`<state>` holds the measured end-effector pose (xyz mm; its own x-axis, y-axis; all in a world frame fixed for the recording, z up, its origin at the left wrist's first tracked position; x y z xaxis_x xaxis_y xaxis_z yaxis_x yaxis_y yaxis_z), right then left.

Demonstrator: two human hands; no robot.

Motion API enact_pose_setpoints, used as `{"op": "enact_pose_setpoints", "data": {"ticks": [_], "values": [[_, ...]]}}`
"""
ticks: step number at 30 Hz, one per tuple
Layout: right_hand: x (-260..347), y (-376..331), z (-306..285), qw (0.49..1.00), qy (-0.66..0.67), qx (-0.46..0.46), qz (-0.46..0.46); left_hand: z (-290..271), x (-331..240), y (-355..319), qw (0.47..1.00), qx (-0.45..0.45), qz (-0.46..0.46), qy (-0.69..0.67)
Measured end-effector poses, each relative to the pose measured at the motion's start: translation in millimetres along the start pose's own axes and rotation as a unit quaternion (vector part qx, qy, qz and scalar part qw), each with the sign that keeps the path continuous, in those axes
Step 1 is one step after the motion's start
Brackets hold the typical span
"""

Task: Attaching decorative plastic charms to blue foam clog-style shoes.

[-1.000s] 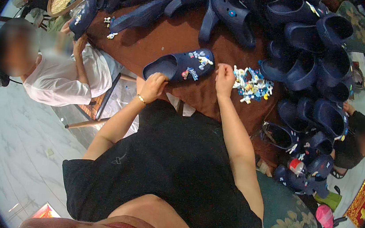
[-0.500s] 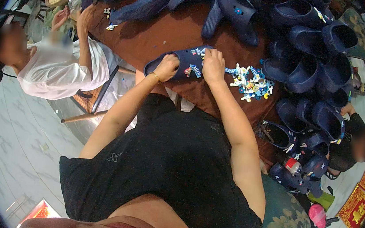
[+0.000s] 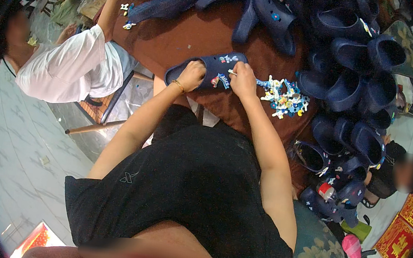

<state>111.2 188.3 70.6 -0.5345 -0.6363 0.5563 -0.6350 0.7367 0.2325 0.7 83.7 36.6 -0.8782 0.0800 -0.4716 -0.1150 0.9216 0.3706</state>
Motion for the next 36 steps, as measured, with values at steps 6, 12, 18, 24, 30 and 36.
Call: {"op": "enact_pose_setpoints", "data": {"ticks": [6,12,18,24,30,36], "values": [[38.0,28.9,-1.1,0.986,0.002,0.017,-0.166,0.5,3.6,1.5,1.000,-0.005,0.001,-0.006],[46.0,39.6,29.0,0.967,-0.141,0.140,-0.162,0.4,-0.2,-1.6,1.000,-0.003,0.001,0.007],[51.8,42.1,21.8,0.962,-0.158,0.142,-0.174,-8.2,-5.3,0.0,0.999,-0.039,0.019,0.002],[49.0,35.7,14.3,0.976,-0.105,0.054,-0.183,-0.6,1.2,2.1,1.000,-0.008,0.002,-0.009],[13.2,-10.1,-29.3,0.992,-0.015,-0.096,-0.077,2.8,3.0,-2.0,1.000,-0.006,0.001,0.018],[-90.9,-35.1,-100.8,0.970,-0.146,-0.164,0.106,0.1,2.9,-0.4,1.000,0.004,-0.015,0.004]]}}
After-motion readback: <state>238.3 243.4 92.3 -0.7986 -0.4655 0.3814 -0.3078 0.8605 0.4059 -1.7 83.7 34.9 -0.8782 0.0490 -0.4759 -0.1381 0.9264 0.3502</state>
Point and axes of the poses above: each hand's wrist, its own y-axis towards the middle knuckle, its own z-axis out of the palm, x = y × z, the point moved 10 cm from there along y, towards the middle knuckle, and after that the axes turned 10 degrees about -x, right-handed, at the moved point
